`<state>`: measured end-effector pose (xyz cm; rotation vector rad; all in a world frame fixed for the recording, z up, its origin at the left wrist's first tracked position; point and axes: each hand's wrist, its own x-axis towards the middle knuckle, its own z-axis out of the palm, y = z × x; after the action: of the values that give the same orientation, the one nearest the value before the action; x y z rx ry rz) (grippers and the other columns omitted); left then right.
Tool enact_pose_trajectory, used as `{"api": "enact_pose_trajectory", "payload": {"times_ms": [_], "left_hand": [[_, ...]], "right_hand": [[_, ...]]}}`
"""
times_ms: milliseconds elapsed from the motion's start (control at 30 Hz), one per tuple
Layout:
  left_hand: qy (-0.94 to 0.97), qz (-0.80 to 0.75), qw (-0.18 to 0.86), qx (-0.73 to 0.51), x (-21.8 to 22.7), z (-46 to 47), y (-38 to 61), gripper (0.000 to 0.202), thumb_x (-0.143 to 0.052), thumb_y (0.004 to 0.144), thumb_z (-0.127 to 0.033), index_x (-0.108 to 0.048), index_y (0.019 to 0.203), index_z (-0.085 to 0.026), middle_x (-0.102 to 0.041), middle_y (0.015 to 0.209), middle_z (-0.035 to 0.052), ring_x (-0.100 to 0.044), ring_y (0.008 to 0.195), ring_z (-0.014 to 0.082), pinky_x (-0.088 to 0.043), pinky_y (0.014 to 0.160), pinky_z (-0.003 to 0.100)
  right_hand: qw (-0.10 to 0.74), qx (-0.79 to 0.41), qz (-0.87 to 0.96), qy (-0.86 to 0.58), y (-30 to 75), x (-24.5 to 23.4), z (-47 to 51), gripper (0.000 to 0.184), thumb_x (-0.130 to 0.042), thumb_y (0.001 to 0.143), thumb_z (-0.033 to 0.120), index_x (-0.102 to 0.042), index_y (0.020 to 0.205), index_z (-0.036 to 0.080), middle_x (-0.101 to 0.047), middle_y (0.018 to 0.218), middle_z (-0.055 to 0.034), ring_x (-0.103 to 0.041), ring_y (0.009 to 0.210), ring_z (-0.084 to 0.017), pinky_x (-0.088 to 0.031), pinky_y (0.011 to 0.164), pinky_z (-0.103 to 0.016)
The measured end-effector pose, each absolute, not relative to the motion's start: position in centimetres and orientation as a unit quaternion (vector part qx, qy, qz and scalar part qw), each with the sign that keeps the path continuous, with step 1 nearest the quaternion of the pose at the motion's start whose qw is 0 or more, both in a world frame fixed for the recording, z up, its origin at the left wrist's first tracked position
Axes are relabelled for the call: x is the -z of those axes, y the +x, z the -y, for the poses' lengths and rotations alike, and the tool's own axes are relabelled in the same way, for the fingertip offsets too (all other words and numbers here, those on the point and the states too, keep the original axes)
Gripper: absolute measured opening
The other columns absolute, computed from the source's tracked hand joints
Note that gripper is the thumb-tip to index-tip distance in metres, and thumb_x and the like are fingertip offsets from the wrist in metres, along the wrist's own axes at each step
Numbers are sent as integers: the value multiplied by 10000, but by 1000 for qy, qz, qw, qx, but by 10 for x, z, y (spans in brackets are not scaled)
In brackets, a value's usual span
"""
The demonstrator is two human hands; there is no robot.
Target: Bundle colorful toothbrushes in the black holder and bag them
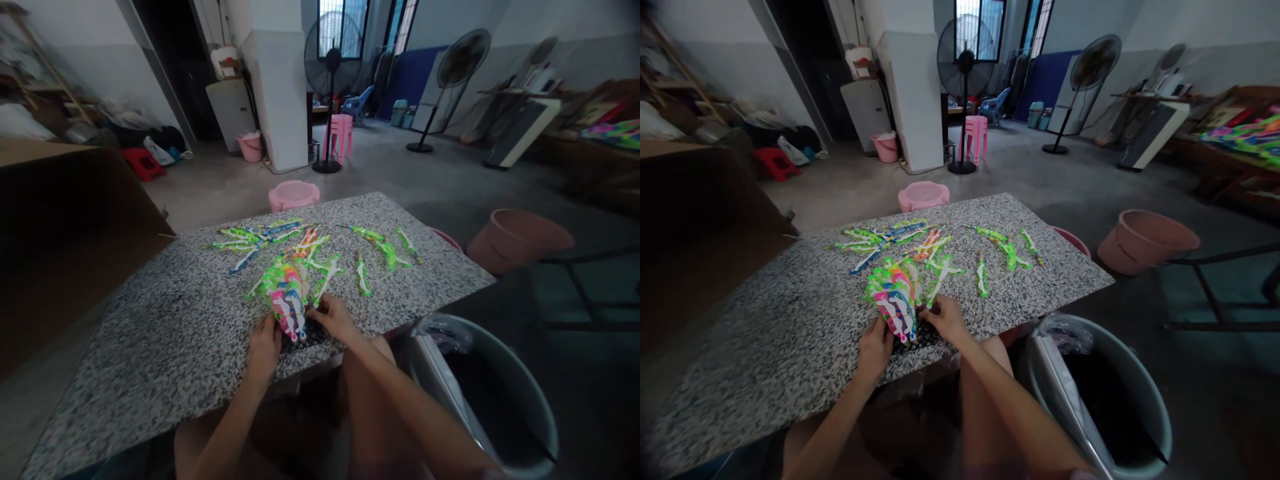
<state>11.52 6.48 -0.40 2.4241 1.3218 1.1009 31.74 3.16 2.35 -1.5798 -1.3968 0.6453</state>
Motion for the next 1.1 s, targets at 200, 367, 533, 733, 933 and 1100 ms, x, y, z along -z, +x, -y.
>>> {"api": "enact_pose_trajectory", "payload": {"times_ms": [200,367,533,733,933,1100], "left_hand": [[805,-457,103,-364,5,-60,119,218,-440,843,-160,-571,1017,-175,-640,845,87,-628,825,237,-515,763,365],[798,-467,179,-336,-7,-67,113,253,-471,814,-137,-601,1031,-149,-667,884,101,-638,835,233,-509,777,361],[820,-442,215,-292,-33,-116,89,212,-560,806,-232,-658,988,-180,-706,940,73,-650,858,222,-518,799,350],[842,-475,13,-257,-27,-141,70,451,-432,832,-89,-581,1248,-177,-644,1208,126,-563,1131,264,-434,989,433],[847,-482,-7,-222,-27,-137,-9,422,-401,817,-59,-681,1087,-222,-696,1073,91,-569,1088,242,-429,997,377],[775,-566,-41,-278,-35,-130,16,364,-406,892,-185,-624,1183,-174,-656,1108,133,-576,1046,260,-451,922,375]], "right_hand": [[241,-178,633,-714,308,-55,-34,66,-654,757,233,-642,768,170,-676,725,-40,-571,664,-149,-322,581,-236],[228,-176,648,-705,299,-58,-30,94,-624,762,168,-659,848,159,-702,771,-58,-620,703,-169,-376,607,-241],[337,-156,674,-638,361,-54,-32,285,-558,786,145,-643,1052,200,-707,973,-47,-653,853,-176,-502,725,-274],[102,118,691,-706,463,-63,-71,642,-460,697,-68,-544,1285,174,-492,1410,-137,-531,1172,-267,-450,935,-362],[-25,77,766,-638,488,-60,-76,407,-474,730,-68,-657,1002,172,-657,1064,-160,-606,1026,-238,-461,845,-321],[164,11,712,-683,484,-59,-49,143,-522,810,157,-635,886,203,-677,869,-120,-647,797,-230,-460,715,-331]]}}
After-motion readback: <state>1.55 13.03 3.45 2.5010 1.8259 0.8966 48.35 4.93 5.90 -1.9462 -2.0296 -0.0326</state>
